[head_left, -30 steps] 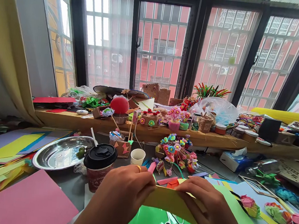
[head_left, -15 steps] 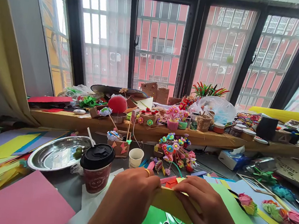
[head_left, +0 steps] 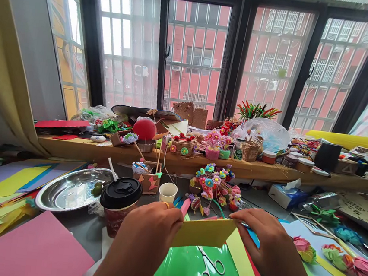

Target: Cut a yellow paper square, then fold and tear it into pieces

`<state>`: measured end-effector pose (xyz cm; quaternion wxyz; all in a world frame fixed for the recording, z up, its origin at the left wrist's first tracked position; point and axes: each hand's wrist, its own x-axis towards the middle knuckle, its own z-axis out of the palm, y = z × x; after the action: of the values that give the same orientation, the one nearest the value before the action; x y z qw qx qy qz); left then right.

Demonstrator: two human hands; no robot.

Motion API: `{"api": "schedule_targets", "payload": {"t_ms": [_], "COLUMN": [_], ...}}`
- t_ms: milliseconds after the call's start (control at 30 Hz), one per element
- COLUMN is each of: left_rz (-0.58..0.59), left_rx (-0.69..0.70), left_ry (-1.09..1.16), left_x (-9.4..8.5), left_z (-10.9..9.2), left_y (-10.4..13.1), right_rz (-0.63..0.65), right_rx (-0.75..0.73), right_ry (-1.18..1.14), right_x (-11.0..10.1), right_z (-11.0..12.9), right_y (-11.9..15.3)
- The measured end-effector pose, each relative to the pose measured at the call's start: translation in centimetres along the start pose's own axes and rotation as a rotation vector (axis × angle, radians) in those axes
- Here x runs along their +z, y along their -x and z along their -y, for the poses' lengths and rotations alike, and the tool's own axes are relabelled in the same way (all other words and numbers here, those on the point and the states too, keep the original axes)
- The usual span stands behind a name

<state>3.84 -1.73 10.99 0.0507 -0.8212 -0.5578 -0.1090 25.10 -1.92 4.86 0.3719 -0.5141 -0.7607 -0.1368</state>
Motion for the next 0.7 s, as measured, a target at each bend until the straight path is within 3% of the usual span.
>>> {"api": "schedule_targets", "payload": {"t_ms": [100, 167, 333, 433, 700], "left_rz": [-0.001, -0.009, 0.007, 0.002, -0.091], "left_rx": [0.139, 0.207, 0.251, 0.193, -0.163], "left_ry": [0.036, 0.059, 0.143, 0.182, 0.051], "left_x": [1.0, 1.5, 1.4, 0.6, -0.7], "left_z": [-1.0, -1.6, -1.5, -0.3, 2.9], "left_y": [-0.2, -0.3, -0.1, 0.1, 1.3], "right_rz": [-0.04, 0.015, 0.069, 0.071, 0.105], "right_rx": [-0.102, -0.121, -0.13, -0.119, -0.082], "right_ry": [-0.103, -0.268, -0.382, -0.327, -0.159], "right_x": [0.0, 0.2, 1.0, 0.7, 0.2], "right_z": [1.5, 2.5, 3.0, 2.4, 1.5], "right_y": [-0.2, -0.3, -0.2, -0.1, -0.1]}}
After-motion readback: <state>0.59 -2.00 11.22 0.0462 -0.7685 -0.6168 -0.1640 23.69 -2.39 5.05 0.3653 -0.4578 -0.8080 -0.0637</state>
